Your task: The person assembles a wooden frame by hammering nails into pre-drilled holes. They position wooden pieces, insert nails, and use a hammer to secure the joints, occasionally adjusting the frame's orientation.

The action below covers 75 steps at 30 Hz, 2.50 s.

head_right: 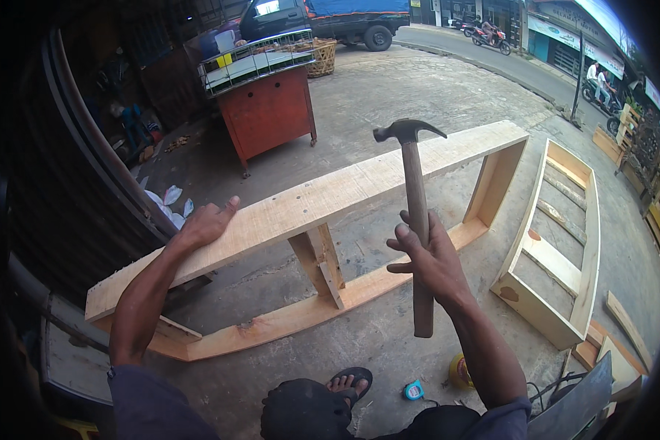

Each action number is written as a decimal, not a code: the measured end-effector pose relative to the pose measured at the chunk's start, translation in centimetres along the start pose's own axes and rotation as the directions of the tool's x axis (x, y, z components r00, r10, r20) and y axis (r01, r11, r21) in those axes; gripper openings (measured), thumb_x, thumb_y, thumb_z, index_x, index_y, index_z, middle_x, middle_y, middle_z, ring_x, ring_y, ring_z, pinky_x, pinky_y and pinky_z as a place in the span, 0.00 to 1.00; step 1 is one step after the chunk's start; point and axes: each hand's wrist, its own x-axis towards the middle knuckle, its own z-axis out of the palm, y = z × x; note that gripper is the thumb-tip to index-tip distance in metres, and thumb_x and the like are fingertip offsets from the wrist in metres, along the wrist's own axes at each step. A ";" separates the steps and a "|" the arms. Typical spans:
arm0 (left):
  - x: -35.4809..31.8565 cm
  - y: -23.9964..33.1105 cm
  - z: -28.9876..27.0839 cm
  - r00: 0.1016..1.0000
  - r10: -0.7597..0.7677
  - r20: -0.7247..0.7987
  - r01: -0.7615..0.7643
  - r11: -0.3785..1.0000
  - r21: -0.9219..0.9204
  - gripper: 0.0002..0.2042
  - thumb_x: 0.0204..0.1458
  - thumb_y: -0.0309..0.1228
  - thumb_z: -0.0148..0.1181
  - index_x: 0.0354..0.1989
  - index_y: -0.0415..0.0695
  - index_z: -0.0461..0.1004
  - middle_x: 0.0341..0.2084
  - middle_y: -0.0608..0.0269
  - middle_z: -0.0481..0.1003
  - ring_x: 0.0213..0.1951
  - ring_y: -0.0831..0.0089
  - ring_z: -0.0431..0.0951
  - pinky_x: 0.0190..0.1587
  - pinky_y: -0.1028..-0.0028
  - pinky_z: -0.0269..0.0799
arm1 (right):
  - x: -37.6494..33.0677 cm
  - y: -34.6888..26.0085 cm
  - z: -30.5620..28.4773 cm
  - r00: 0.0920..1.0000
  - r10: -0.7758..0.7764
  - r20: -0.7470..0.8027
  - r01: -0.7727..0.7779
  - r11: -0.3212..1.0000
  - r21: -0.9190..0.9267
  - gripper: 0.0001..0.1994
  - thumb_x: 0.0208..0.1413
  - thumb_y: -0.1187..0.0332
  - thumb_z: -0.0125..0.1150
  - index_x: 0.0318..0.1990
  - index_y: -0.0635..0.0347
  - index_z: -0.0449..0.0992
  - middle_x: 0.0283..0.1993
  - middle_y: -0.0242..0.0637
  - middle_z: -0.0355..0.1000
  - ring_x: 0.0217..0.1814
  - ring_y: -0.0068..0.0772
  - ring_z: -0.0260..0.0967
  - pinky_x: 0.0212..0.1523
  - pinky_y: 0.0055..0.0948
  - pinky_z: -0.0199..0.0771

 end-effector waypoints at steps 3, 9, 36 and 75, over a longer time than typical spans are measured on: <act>-3.7 1.0 0.3 0.995 0.043 -0.094 -0.034 0.995 0.095 0.45 0.65 0.68 0.33 0.44 0.33 0.84 0.42 0.28 0.80 0.51 0.36 0.80 0.54 0.46 0.74 | 2.2 -1.8 0.6 0.994 0.063 -0.089 -0.054 0.993 0.102 0.42 0.68 0.42 0.54 0.69 0.75 0.52 0.63 0.69 0.59 0.68 0.58 0.67 0.59 0.40 0.82; -11.4 0.6 2.0 0.932 0.130 -0.339 -0.105 0.990 0.091 0.41 0.68 0.62 0.36 0.28 0.33 0.83 0.25 0.35 0.79 0.33 0.37 0.82 0.42 0.45 0.74 | -0.8 -2.6 -0.7 0.994 0.103 -0.036 -0.099 0.990 0.100 0.45 0.68 0.43 0.54 0.73 0.77 0.46 0.63 0.66 0.56 0.67 0.57 0.67 0.68 0.42 0.72; -12.0 3.0 42.6 0.929 0.085 0.361 0.250 0.575 -0.779 0.32 0.57 0.53 0.68 0.58 0.38 0.68 0.45 0.51 0.79 0.47 0.56 0.81 0.47 0.56 0.76 | -22.1 29.1 -12.7 0.763 0.138 -0.632 -0.557 0.636 -0.534 0.16 0.61 0.66 0.60 0.53 0.65 0.79 0.46 0.55 0.79 0.51 0.54 0.78 0.53 0.44 0.77; -3.2 6.7 46.6 0.866 0.038 0.498 0.477 -0.360 -0.802 0.24 0.59 0.26 0.68 0.61 0.31 0.69 0.54 0.49 0.76 0.54 0.59 0.79 0.61 0.61 0.75 | -19.5 25.7 -18.8 0.673 0.512 -0.534 -0.602 -0.040 -0.797 0.14 0.54 0.70 0.62 0.48 0.63 0.79 0.42 0.57 0.81 0.47 0.59 0.81 0.46 0.49 0.81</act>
